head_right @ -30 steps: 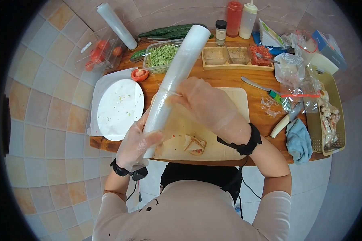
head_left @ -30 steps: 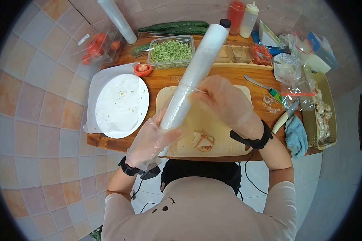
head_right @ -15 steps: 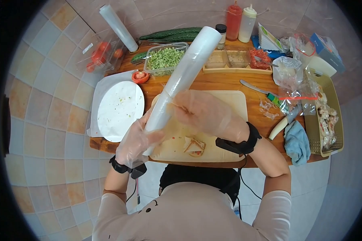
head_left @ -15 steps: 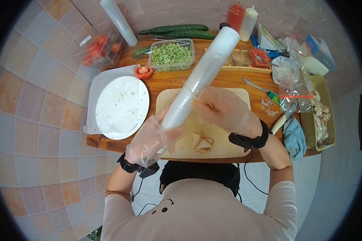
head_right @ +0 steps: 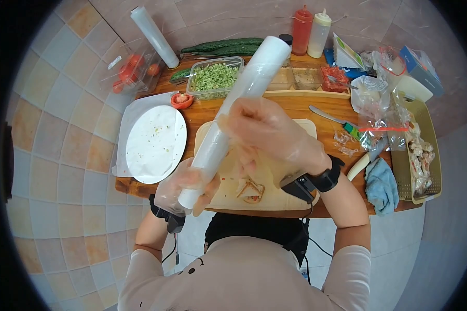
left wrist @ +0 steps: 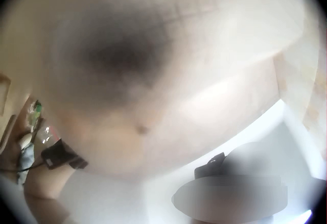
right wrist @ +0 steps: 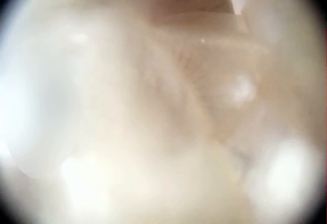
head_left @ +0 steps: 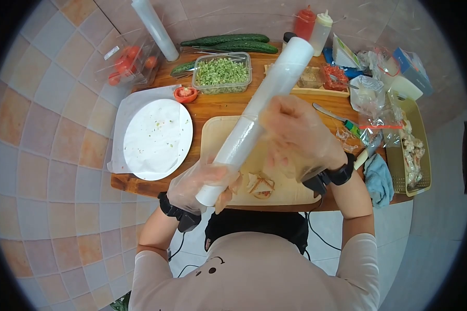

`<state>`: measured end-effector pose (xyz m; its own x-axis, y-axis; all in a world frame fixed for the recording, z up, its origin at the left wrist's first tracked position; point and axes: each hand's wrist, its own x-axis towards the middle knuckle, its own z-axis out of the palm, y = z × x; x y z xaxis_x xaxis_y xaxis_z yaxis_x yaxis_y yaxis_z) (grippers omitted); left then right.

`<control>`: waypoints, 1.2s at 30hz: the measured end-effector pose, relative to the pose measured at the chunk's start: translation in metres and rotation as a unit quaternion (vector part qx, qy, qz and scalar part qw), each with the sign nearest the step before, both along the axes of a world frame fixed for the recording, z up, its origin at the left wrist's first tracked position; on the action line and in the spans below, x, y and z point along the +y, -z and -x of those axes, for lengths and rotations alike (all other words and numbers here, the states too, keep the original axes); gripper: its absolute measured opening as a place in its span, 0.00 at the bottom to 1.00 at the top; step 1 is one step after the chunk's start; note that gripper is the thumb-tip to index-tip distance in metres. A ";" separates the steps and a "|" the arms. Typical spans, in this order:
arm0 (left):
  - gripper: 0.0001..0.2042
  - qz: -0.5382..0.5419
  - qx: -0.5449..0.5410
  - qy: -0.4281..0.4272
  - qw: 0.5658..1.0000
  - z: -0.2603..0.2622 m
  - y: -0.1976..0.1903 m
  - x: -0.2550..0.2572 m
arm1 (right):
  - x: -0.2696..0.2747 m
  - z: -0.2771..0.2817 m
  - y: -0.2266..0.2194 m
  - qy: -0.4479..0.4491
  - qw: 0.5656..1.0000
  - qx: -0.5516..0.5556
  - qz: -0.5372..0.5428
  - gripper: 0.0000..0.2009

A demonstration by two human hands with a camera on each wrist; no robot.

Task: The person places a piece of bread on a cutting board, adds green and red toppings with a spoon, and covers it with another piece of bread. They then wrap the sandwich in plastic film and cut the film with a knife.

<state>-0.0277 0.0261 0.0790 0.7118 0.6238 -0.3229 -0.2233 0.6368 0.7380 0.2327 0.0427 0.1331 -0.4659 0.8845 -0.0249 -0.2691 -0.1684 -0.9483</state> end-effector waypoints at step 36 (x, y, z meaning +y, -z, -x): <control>0.34 -0.072 0.076 -0.054 0.993 -0.005 -0.021 -0.001 | 0.016 0.017 0.025 0.190 0.661 -0.450 -0.570 0.10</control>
<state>-0.0231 0.0253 0.1002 0.5876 0.7418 -0.3232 -0.1646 0.5006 0.8499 0.2153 0.0584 0.1083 -0.4548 0.6166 0.6426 0.6722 0.7110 -0.2064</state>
